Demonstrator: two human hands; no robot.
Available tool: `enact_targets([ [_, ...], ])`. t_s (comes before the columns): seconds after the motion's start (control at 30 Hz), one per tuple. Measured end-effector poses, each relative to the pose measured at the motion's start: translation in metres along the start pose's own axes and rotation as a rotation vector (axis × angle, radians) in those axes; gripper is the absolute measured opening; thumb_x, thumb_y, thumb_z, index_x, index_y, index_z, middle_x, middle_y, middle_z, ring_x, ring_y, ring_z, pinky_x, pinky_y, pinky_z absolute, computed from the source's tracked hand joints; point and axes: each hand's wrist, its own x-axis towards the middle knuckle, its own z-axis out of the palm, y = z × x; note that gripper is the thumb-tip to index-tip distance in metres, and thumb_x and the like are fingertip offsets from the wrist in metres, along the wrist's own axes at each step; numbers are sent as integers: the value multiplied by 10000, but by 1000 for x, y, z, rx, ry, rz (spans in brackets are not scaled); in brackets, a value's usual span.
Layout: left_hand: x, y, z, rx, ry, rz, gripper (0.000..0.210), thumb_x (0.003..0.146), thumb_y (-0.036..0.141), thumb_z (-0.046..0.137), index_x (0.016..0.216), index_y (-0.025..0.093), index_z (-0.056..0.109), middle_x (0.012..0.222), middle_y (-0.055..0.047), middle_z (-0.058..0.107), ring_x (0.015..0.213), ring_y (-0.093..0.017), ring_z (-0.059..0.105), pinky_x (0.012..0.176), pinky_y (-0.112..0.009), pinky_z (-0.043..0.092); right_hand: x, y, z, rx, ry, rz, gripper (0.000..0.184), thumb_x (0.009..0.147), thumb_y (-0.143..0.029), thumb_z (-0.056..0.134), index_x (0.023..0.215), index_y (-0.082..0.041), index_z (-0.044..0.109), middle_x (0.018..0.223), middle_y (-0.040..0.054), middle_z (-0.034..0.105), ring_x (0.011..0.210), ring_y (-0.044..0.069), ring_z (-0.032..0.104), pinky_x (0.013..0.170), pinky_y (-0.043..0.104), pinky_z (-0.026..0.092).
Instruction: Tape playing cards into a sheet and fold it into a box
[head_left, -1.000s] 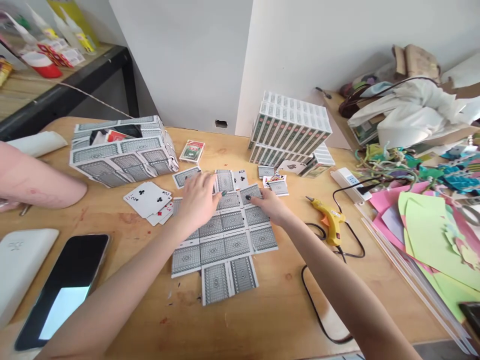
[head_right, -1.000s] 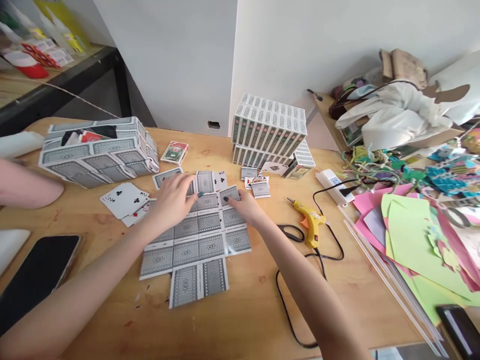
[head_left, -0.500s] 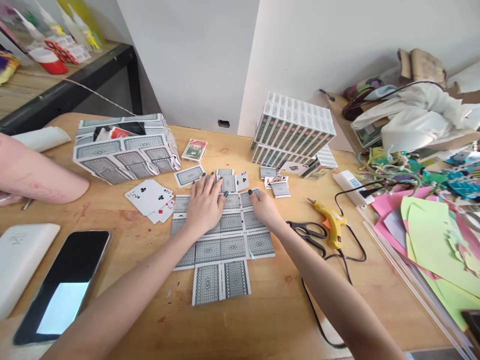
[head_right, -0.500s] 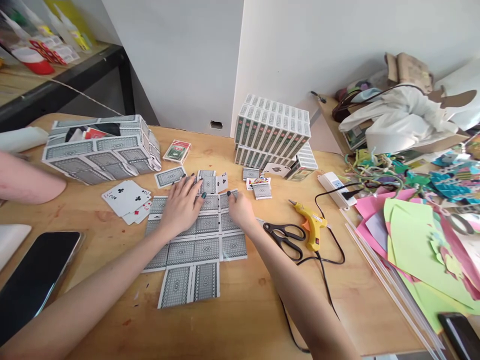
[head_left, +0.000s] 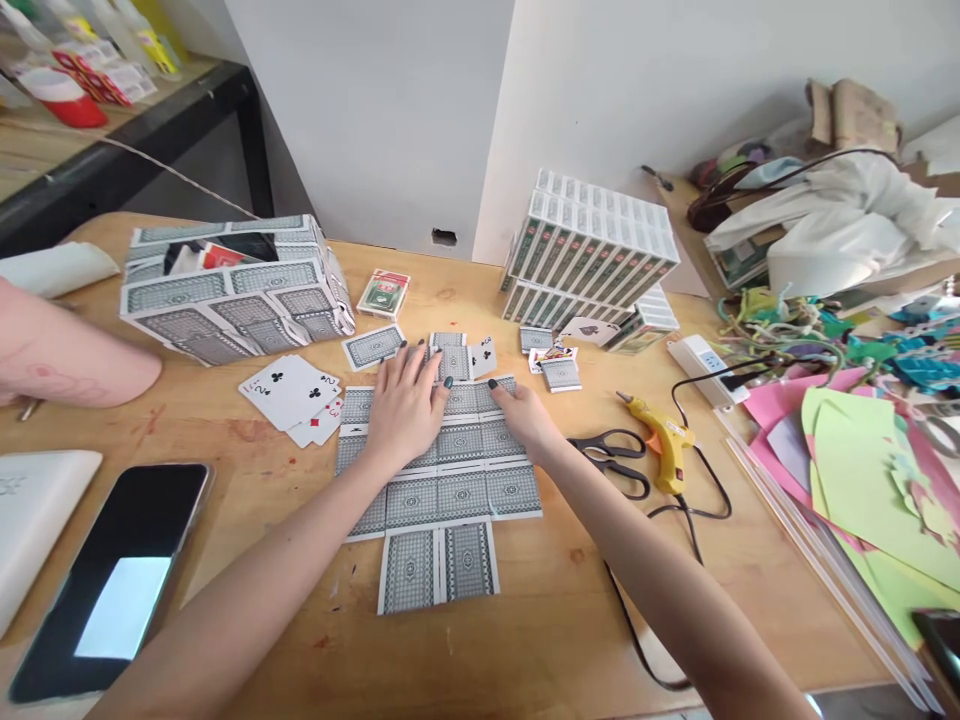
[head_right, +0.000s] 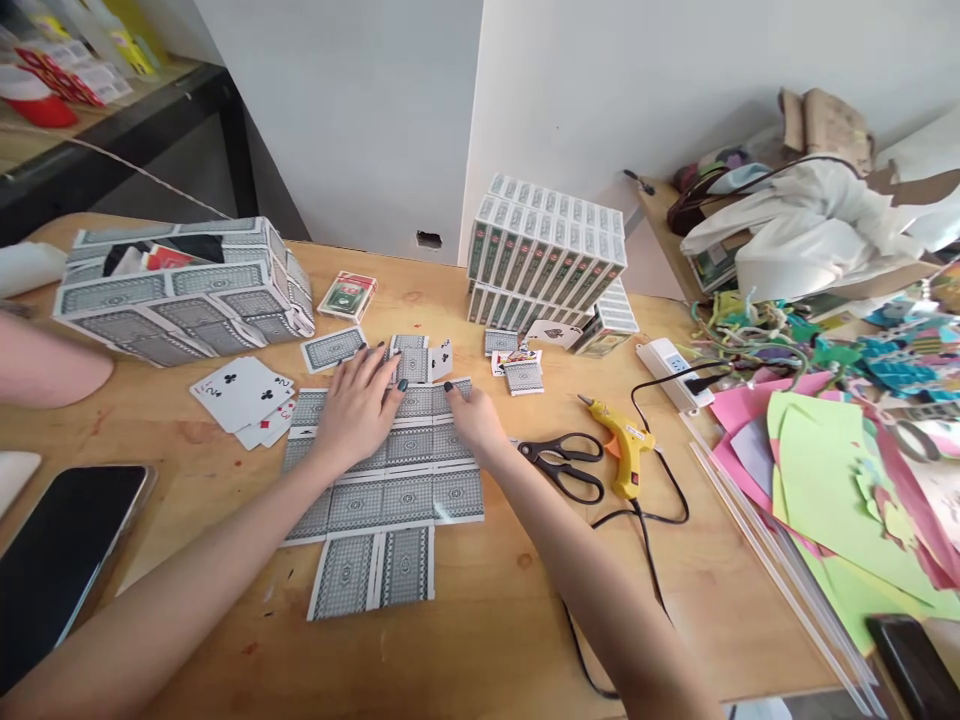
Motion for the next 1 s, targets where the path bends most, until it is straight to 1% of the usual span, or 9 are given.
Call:
enact_targets([
  [0.13, 0, 0, 0, 8, 23, 2, 468, 902, 351, 330, 1334, 194, 416, 1432, -89, 384, 1354, -286, 261, 1100, -490, 205, -2, -6, 1, 102, 120, 98, 291, 849, -425, 427, 963, -205, 579, 830, 60, 677, 806, 231, 632, 660, 298, 466],
  [0.23, -2, 0, 0, -3, 51, 6, 454, 892, 349, 364, 1319, 206, 427, 1416, -100, 400, 1340, -292, 282, 1090, -499, 222, -3, -10, -1, 84, 157, 23, 212, 832, -364, 450, 972, -221, 521, 908, 53, 657, 887, 218, 610, 736, 310, 466],
  [0.37, 2, -4, -6, -42, 69, -3, 465, 876, 345, 408, 1306, 171, 424, 1362, -148, 443, 1305, -296, 335, 1073, -509, 248, -3, -16, -8, 43, 124, -100, 118, 805, -288, 471, 904, -225, 480, 889, 52, 633, 878, 212, 588, 777, 330, 455],
  [0.5, 22, -8, -31, -79, 72, 51, 518, 856, 362, 460, 1333, 173, 382, 1376, -150, 433, 1305, -293, 338, 1059, -492, 273, -1, -28, -23, 4, 53, -233, 78, 796, -267, 482, 860, -223, 476, 860, 32, 617, 839, 199, 569, 764, 317, 446],
  [0.6, 40, -5, -58, -157, -11, 29, 575, 831, 364, 514, 1355, 189, 354, 1196, -116, 599, 1144, -271, 521, 979, -443, 373, -1, -39, -35, -34, 3, -311, 82, 803, -284, 485, 849, -216, 485, 835, 19, 600, 802, 190, 554, 746, 305, 438],
  [0.63, 44, -2, -66, -202, -34, 26, 549, 830, 369, 519, 1338, 215, 379, 1168, -93, 618, 1096, -254, 557, 929, -408, 416, -2, -43, -39, -48, 1, -327, 84, 805, -291, 487, 840, -215, 486, 820, 15, 592, 789, 187, 549, 740, 303, 435],
  [0.73, 49, 10, -86, -280, 13, 81, 302, 830, 321, 526, 1120, 240, 544, 1096, -36, 653, 993, -205, 604, 836, -328, 456, -7, -51, -47, -69, 7, -371, 89, 813, -301, 484, 826, -213, 489, 788, 8, 571, 769, 183, 537, 729, 295, 427],
  [0.83, 48, 23, -98, -259, 68, 81, 155, 827, 323, 536, 941, 227, 575, 952, -19, 686, 859, -186, 630, 741, -302, 458, -13, -57, -51, -77, 23, -409, 92, 823, -300, 477, 847, -215, 502, 791, 10, 574, 796, 187, 538, 737, 291, 423],
  [1.0, 46, 29, -104, -287, 91, 24, 106, 816, 314, 556, 869, 224, 573, 823, -13, 684, 775, -177, 634, 694, -296, 449, -19, -61, -50, -90, 70, -444, 91, 829, -296, 473, 837, -213, 510, 792, 15, 588, 799, 188, 539, 734, 290, 424],
])
